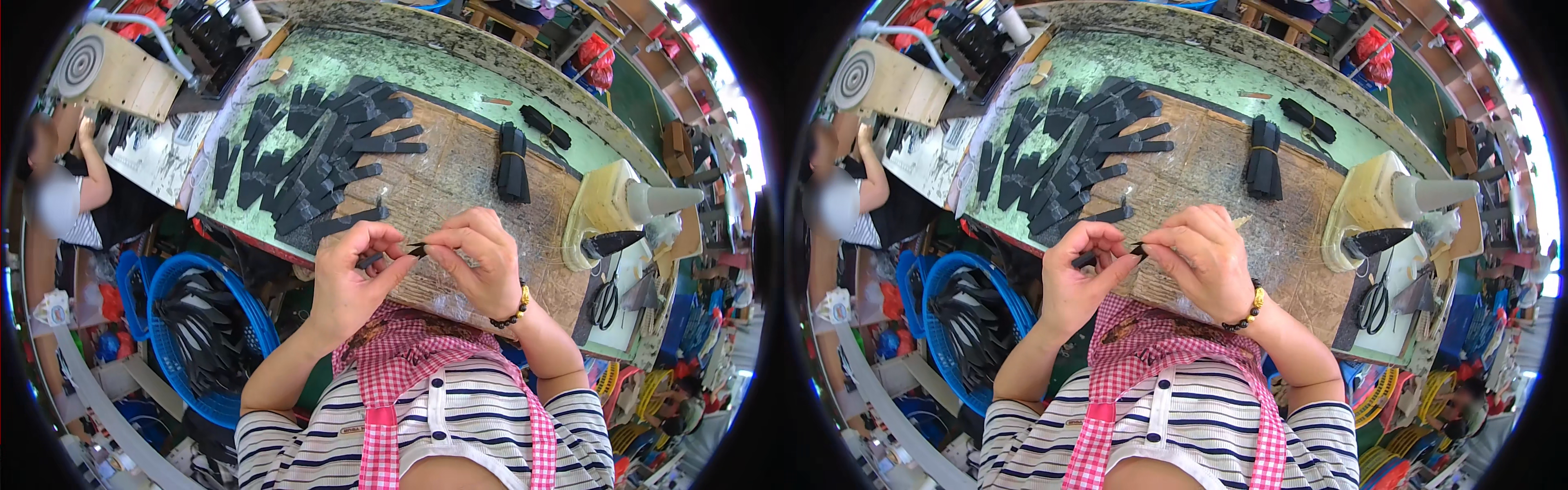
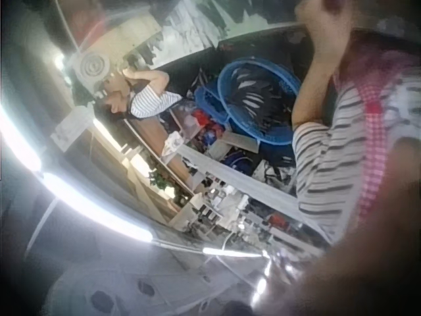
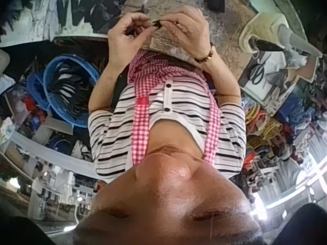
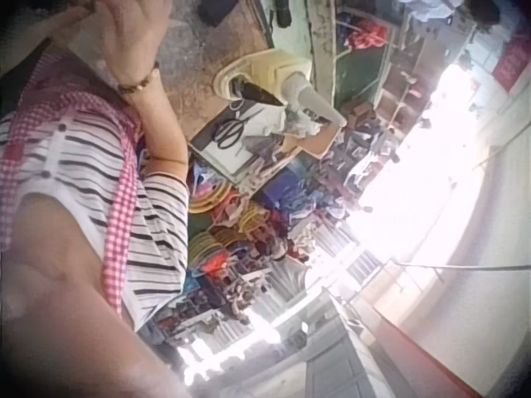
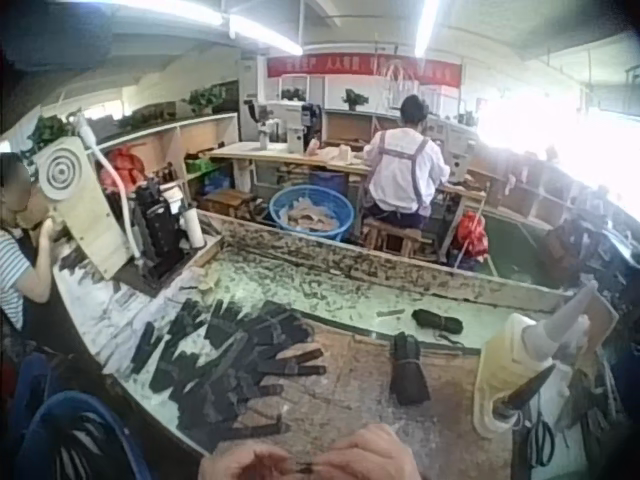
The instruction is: The person is applying glue or adhesive to small black shoe components using a brush and then stacking them.
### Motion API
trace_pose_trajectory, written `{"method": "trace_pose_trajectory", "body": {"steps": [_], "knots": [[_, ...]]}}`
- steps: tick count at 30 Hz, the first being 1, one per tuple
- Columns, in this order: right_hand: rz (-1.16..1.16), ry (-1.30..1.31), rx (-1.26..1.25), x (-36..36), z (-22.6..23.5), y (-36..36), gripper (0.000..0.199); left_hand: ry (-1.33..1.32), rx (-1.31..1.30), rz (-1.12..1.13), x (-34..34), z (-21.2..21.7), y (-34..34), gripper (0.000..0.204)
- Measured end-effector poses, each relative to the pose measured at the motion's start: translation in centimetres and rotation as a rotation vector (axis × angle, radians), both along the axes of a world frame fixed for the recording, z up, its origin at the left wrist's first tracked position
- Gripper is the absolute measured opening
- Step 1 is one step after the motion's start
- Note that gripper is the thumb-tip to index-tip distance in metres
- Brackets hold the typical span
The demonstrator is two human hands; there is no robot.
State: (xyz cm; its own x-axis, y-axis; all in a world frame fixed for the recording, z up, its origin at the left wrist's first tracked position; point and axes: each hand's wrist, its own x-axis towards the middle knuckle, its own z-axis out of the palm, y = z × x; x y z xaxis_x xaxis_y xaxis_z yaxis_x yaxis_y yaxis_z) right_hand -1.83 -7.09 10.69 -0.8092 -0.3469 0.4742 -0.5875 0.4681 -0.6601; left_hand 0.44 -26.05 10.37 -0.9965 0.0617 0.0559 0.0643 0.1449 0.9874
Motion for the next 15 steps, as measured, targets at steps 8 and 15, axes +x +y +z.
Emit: {"method": "trace_pose_trajectory", "body": {"steps": [8, 15], "knots": [[0.006, -0.262, -0.057, 0.17, 0.4, -0.03, 0.01, 0.028, -0.026, -0.056, 0.17, -0.59, -0.68, 0.02], [0.122, -0.34, -0.141, -0.55, 0.7, -0.07, 0.011, 0.017, 0.005, -0.117, -0.09, -1.0, -1.23, 0.012]]}}
